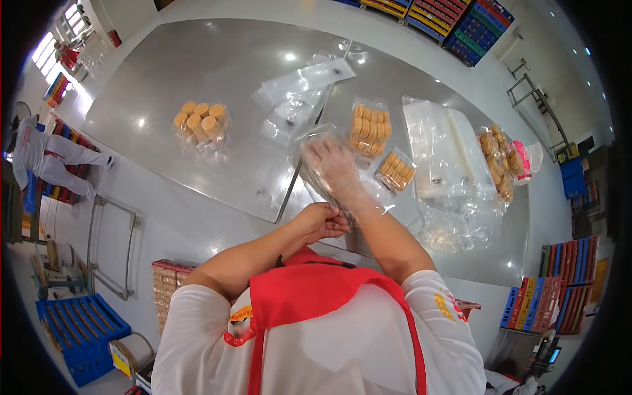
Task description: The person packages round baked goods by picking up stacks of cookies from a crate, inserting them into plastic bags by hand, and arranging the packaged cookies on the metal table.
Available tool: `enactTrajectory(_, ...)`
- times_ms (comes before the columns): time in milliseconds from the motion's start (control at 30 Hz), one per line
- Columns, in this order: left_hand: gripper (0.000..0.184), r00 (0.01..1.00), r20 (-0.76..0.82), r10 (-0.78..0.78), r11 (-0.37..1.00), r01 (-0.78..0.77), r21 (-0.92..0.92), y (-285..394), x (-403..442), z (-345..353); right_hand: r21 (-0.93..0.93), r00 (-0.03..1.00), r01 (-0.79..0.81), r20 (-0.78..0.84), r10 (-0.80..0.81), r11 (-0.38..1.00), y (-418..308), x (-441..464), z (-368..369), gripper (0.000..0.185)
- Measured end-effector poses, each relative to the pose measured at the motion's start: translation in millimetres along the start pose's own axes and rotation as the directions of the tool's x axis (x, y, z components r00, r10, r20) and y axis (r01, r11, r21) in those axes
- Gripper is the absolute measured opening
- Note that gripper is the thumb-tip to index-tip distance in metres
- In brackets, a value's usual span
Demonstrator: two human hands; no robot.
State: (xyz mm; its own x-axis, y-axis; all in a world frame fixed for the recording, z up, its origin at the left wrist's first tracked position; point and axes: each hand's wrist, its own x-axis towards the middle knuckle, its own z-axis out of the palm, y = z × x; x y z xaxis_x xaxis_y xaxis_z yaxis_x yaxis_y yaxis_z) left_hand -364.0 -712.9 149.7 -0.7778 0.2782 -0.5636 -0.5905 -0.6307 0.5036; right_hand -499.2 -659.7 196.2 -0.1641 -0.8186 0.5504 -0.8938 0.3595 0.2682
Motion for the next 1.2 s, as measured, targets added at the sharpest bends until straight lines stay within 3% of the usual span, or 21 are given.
enactTrajectory(133,0.018,0.999,0.026,0.033,0.999,-0.033,0.014,2.1,-8.8,3.3,0.076,0.997,-0.050,0.065,0.046,0.996,1.4,8.0,1.9,0.044)
enactTrajectory(200,0.015,0.997,0.052,0.050,0.991,-0.043,-0.126,-1.6,-8.2,1.7,0.075,0.996,-0.058,0.079,0.052,0.995,2.8,11.0,-3.7,0.043)
enactTrajectory(300,0.014,0.995,0.057,0.087,0.980,-0.076,-0.184,-4.9,-13.5,0.5,0.104,0.994,0.006,-0.106,0.005,0.995,2.0,10.2,-18.0,0.038)
enactTrajectory(367,0.015,0.995,0.046,0.087,0.985,-0.080,-0.151,-5.6,-14.4,-1.4,0.167,0.996,-0.017,-0.086,0.032,0.986,-2.3,3.9,-49.5,0.037)
enactTrajectory(433,0.016,0.998,0.031,0.061,0.995,-0.058,-0.084,-5.2,-8.0,-5.8,0.303,0.991,-0.120,-0.025,0.133,0.945,-6.8,-23.2,-62.2,0.033)
enactTrajectory(500,0.017,0.998,-0.022,0.066,0.997,-0.067,-0.047,-6.1,-7.6,-0.1,0.485,0.945,-0.321,0.108,0.309,0.813,-11.7,-59.5,-53.0,0.028)
enactTrajectory(600,0.018,0.994,-0.105,0.043,0.997,-0.036,0.065,-5.6,-7.6,9.1,0.511,0.913,-0.399,0.301,0.277,0.761,-9.8,-70.2,-36.5,0.014)
enactTrajectory(700,0.018,0.992,-0.124,0.026,0.987,-0.006,0.160,2.9,-7.4,14.9,0.362,0.979,-0.192,0.136,0.152,0.912,-2.2,-57.7,-27.3,0.007)
enactTrajectory(800,0.017,0.990,-0.137,0.018,0.978,0.010,0.206,7.6,-11.6,19.0,0.437,0.914,-0.406,0.174,0.367,0.803,-1.1,-50.0,-12.5,0.008)
enactTrajectory(1000,0.016,0.984,-0.179,0.007,0.959,0.044,0.280,3.1,2.7,28.8,0.359,0.951,-0.310,0.128,0.283,0.880,15.9,-61.1,-22.0,0.007)
enactTrajectory(1100,0.015,0.989,-0.146,-0.027,0.945,0.073,0.319,3.3,6.5,34.8,0.265,0.915,-0.398,0.041,0.402,0.878,20.8,-83.0,-23.9,0.006)
enactTrajectory(1200,0.014,0.991,-0.128,-0.043,0.935,0.085,0.345,4.7,4.3,35.8,0.183,0.881,-0.474,0.082,0.467,0.861,34.6,-94.1,-19.6,0.006)
